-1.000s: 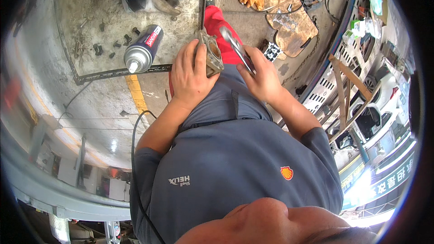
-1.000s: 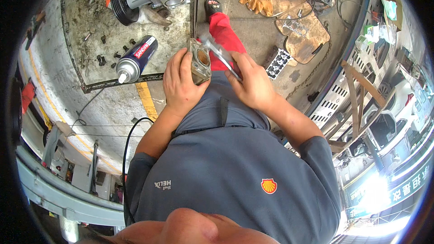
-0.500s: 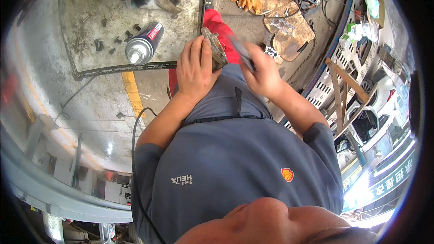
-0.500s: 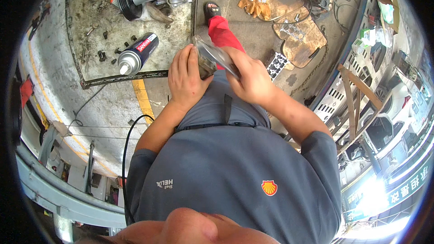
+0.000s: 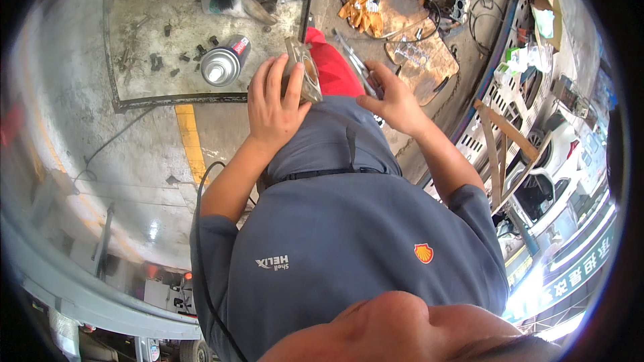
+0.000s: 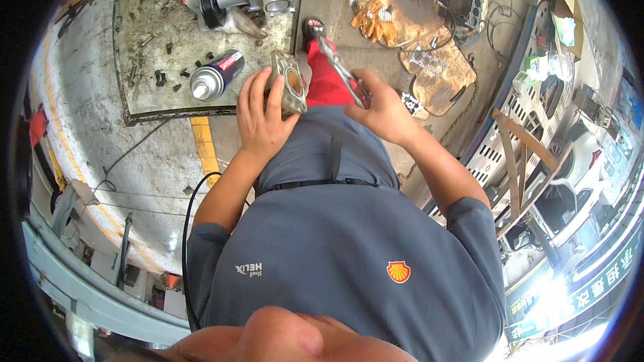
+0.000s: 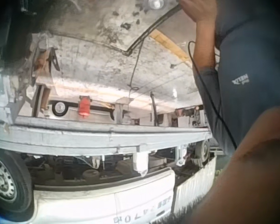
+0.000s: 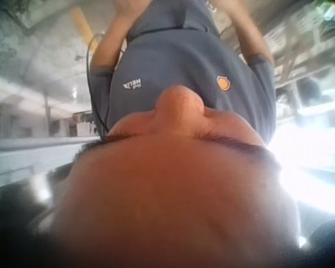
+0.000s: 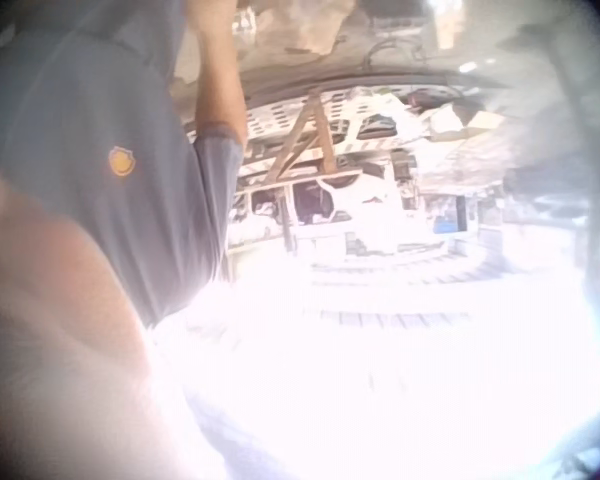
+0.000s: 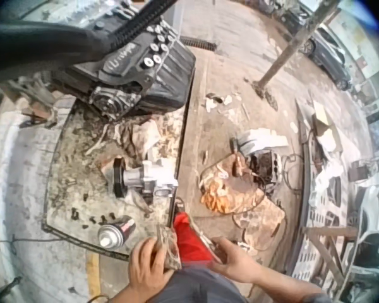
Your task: The person uses a wrench to loosen and remove bolts from a small metal engine component, then places the bolts on a nearby engine block. The person also handles a spray can and a power tool while working at a cluttered workbench.
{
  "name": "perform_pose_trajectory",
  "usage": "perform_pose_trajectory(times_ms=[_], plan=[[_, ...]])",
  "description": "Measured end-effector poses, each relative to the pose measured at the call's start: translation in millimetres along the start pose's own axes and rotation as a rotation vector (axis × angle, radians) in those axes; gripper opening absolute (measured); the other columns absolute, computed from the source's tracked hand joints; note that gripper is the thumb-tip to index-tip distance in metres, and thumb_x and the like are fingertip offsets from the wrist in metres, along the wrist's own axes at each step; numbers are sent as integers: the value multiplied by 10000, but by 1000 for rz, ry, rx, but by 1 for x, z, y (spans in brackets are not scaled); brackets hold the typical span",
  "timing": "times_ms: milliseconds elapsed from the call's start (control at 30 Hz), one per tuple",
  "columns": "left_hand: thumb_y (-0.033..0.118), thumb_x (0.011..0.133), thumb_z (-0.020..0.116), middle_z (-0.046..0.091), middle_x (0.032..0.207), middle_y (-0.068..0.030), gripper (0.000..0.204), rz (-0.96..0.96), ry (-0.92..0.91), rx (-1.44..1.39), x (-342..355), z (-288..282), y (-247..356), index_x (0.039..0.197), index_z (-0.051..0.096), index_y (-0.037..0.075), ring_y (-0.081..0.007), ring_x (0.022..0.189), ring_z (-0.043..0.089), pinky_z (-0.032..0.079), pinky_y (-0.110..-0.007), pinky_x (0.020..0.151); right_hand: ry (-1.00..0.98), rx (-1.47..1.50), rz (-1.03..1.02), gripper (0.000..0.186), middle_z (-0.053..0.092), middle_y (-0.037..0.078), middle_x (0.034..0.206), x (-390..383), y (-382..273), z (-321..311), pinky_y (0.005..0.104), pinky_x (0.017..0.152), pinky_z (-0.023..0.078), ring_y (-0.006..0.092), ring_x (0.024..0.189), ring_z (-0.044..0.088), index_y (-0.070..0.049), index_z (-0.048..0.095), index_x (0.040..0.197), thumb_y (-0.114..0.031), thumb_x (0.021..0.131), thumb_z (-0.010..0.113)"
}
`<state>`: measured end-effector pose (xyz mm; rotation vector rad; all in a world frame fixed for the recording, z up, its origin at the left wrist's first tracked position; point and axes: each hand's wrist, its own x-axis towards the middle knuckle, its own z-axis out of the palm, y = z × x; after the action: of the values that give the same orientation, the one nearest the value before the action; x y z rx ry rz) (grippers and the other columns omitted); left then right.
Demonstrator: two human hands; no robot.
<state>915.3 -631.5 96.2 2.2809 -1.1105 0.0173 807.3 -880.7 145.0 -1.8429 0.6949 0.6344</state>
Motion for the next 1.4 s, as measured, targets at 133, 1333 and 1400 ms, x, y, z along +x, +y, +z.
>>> perform_pose_trajectory(times_ms=[133, 1333, 1400], plan=[[231, 686, 932, 519, 1504, -202, 877, 1, -133, -35, -3, 0, -5, 1454, 541, 67, -433, 1301, 561, 482, -527, 1054, -38, -56, 42, 684, 607, 98, 923, 3, 12, 17, 349, 797, 512, 186, 837, 586, -22, 526, 1458, -208, 858, 796], [301, 773, 881, 654, 1318, -173, 781, -22, -124, -84, -31, 24, -24, 1406, 555, -21, -369, 1223, 608, 474, -484, 1023, 509, -208, -397, 538, 590, 75, 667, -9, -26, 31, 357, 539, 511, 219, 558, 635, -20, 589, 1244, -112, 778, 843], [301, 780, 876, 653, 1321, -172, 770, -41, -145, -107, -33, 21, -21, 1409, 559, -10, -365, 1227, 609, 476, -480, 1021, 386, -234, -378, 532, 647, 113, 709, -4, -2, 39, 409, 595, 550, 298, 633, 691, -43, 581, 1266, -135, 802, 824]])
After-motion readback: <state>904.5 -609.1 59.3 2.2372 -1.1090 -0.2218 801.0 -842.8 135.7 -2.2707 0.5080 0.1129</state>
